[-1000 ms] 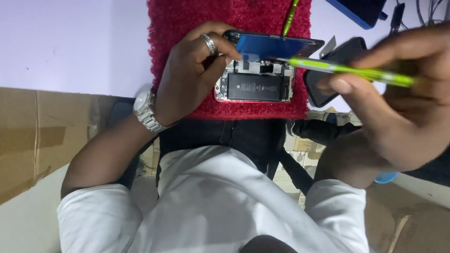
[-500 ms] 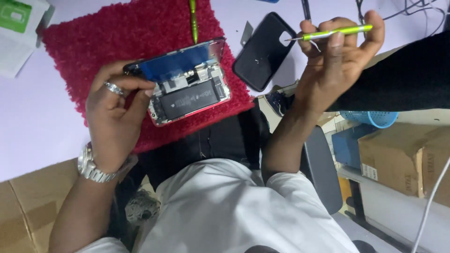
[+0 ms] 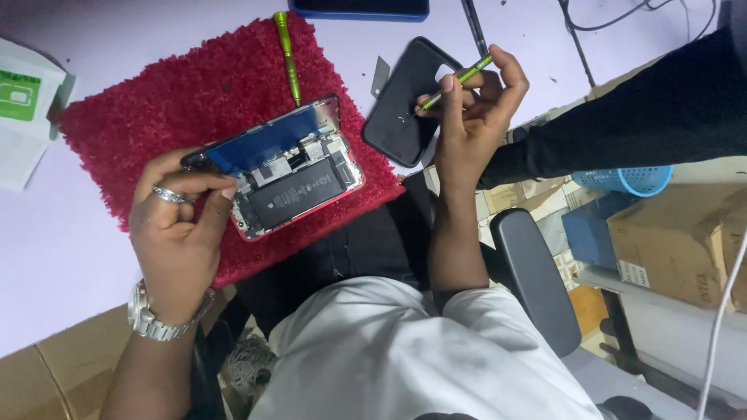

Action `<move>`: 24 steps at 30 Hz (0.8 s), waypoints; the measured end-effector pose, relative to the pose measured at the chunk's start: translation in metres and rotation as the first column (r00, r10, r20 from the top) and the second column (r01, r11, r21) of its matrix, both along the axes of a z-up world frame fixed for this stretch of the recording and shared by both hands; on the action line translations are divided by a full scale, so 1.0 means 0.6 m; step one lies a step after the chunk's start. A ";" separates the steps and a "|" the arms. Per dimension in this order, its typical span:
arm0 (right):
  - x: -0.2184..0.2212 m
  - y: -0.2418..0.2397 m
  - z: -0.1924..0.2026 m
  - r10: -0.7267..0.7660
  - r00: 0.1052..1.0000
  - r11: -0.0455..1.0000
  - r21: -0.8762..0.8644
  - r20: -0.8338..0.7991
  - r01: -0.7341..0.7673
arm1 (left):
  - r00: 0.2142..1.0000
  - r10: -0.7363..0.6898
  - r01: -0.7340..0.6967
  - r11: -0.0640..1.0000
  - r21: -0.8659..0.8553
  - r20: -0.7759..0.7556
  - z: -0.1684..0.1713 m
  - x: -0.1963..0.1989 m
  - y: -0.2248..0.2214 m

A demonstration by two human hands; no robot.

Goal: Securing internal components of a smartphone using a screwdriver during a repair process.

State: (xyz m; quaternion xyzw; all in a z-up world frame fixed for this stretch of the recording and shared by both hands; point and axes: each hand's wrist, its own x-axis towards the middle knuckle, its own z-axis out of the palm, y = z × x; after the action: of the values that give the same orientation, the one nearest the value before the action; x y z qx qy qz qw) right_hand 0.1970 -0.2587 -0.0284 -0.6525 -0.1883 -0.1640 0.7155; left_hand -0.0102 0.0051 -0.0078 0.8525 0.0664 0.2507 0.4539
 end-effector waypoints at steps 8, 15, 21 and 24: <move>0.000 0.000 0.001 0.027 0.999 0.997 -0.067 -0.019 -0.028 | 1.000 -0.006 0.007 0.999 -0.043 0.011 0.004 0.003 -0.003; 0.002 -0.004 0.000 0.062 0.998 0.996 -0.065 -0.019 -0.063 | 1.000 -0.004 0.004 1.000 -0.018 0.016 0.003 0.003 -0.003; 0.007 -0.007 -0.006 0.089 0.995 0.996 0.013 -0.049 -0.088 | 1.000 0.015 -0.015 1.000 -0.021 0.008 -0.001 0.006 -0.002; 0.006 -0.005 -0.004 0.086 0.994 0.994 0.077 -0.062 -0.081 | 1.000 0.005 -0.004 0.999 -0.044 0.021 0.000 0.008 -0.003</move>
State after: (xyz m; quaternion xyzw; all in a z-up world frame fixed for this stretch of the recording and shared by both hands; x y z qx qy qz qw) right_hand 0.2006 -0.2616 -0.0305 -0.6218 -0.1856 -0.1195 0.7514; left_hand -0.0053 0.0033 -0.0080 0.8394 0.0688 0.2592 0.4727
